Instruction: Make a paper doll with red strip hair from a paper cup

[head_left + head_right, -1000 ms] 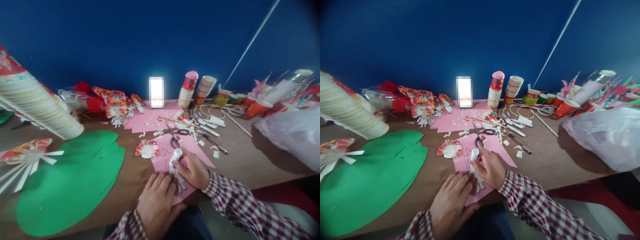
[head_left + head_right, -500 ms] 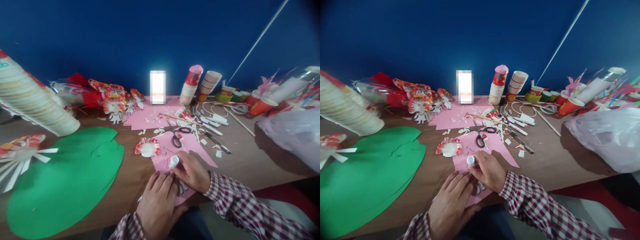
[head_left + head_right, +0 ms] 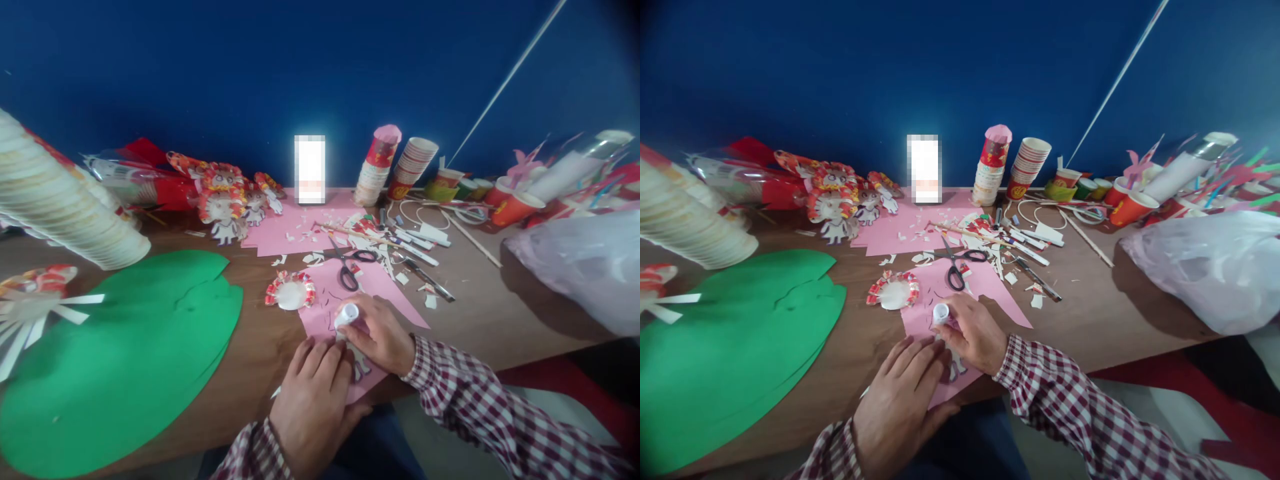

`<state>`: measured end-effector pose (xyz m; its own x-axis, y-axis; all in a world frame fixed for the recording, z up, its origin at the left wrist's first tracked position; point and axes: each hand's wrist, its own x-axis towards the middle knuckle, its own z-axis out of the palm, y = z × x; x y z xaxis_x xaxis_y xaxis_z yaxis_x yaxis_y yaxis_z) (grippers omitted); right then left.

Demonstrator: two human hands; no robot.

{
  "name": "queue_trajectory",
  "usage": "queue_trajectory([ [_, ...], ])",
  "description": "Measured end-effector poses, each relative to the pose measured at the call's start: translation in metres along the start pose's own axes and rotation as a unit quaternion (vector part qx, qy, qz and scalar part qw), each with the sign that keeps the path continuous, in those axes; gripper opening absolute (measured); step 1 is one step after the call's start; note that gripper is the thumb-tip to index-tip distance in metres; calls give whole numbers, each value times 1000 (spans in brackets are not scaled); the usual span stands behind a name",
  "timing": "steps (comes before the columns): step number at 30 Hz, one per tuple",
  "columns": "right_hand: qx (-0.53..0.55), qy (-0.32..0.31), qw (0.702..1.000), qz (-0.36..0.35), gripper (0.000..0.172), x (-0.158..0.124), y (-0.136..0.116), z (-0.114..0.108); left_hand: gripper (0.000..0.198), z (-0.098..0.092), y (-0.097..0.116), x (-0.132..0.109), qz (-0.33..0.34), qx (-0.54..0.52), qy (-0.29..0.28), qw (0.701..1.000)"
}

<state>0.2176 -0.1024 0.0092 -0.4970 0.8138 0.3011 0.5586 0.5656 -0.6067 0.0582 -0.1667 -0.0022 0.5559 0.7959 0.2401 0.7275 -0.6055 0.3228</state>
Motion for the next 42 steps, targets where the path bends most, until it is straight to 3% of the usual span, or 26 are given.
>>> queue_trajectory([
  [4,-5,-27,1000,-1,16,4,-1,0,48,-2,1,0,3,3,6,1000],
  [10,11,19,1000,20,14,2,-1,-3,49,-2,1,2,7,10,8,1000],
  [15,20,-37,999,0,17,1,0,-1,50,-1,0,1,6,16,-2,1000],
  [21,1,23,1000,21,16,-1,0,0,48,-2,1,1,7,19,0,1000],
  [27,-21,3,1000,-3,12,-2,-3,0,49,-1,2,-1,1,18,-13,1000],
  [34,-12,129,989,67,8,-4,5,1,46,-3,4,0,-1,8,-7,1000],
  [38,-18,175,984,21,15,-2,6,-10,46,-6,5,0,-4,1,-15,1000],
  [42,-134,204,970,0,21,-4,24,-37,46,-8,5,-4,7,-6,-11,1000],
])
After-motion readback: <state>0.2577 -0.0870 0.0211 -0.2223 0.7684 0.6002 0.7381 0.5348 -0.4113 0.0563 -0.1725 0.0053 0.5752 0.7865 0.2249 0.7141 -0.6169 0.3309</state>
